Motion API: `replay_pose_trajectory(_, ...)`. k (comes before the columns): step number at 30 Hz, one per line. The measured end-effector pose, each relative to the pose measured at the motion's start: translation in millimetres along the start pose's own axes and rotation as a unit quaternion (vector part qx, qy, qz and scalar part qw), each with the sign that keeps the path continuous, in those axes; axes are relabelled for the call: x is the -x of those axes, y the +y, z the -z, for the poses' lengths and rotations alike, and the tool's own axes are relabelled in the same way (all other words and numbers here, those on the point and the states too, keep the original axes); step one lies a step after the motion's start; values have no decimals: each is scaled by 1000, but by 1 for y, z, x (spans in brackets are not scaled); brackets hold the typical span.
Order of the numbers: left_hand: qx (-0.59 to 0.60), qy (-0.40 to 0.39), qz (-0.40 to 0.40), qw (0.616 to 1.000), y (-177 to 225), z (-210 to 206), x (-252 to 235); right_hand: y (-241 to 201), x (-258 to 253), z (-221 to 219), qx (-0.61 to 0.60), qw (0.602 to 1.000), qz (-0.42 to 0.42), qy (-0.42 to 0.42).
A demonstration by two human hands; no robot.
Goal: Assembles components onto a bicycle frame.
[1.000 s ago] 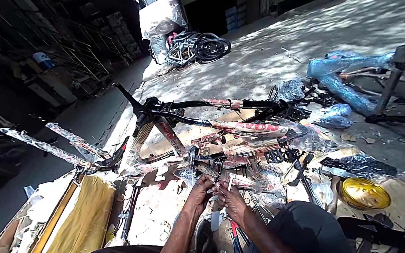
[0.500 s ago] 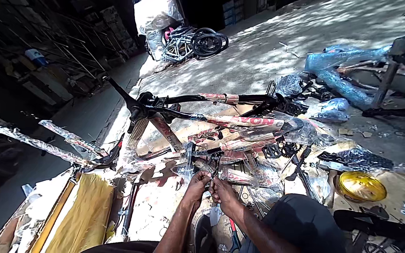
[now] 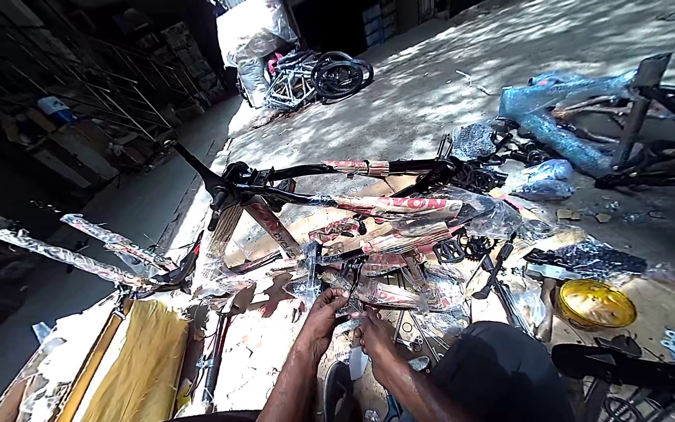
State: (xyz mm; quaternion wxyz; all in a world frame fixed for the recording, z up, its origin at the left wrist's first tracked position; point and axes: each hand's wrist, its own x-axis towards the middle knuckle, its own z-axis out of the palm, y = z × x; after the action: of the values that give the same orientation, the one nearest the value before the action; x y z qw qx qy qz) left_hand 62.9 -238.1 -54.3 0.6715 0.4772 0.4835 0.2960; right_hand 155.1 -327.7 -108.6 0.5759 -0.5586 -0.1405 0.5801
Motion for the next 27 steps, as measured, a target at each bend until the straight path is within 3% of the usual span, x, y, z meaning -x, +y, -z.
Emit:
replay_pose_trajectory(9, 26, -6, 40, 999, -2, 0, -2, 1, 7, -11, -7, 996, 83, -44)
replay_pose_trajectory(15, 0, -10, 32, 999, -3, 3, -4, 0, 4, -11, 118, 984, 128, -33)
replay_pose_trajectory(17, -16, 12, 21, 1000, -2, 6, -6, -28, -9, 4, 226, 965, 103, -83)
replay_pose_trajectory(19, -36, 15, 14, 999, 1, 8, -8, -63, -26, 24, 264, 943, 43, -198)
replay_pose_trajectory(21, -38, 20, 8, 999, 0, 7, -7, -70, -33, 32, 209, 948, -6, -240)
replay_pose_trajectory(25, -34, 27, 4, 999, 1, 9, -9, -28, -15, 3, 61, 991, -1, -120)
replay_pose_trajectory(27, -17, 22, 6, 1000, -2, 11, -11, -9, -8, -10, -33, 993, 30, -109)
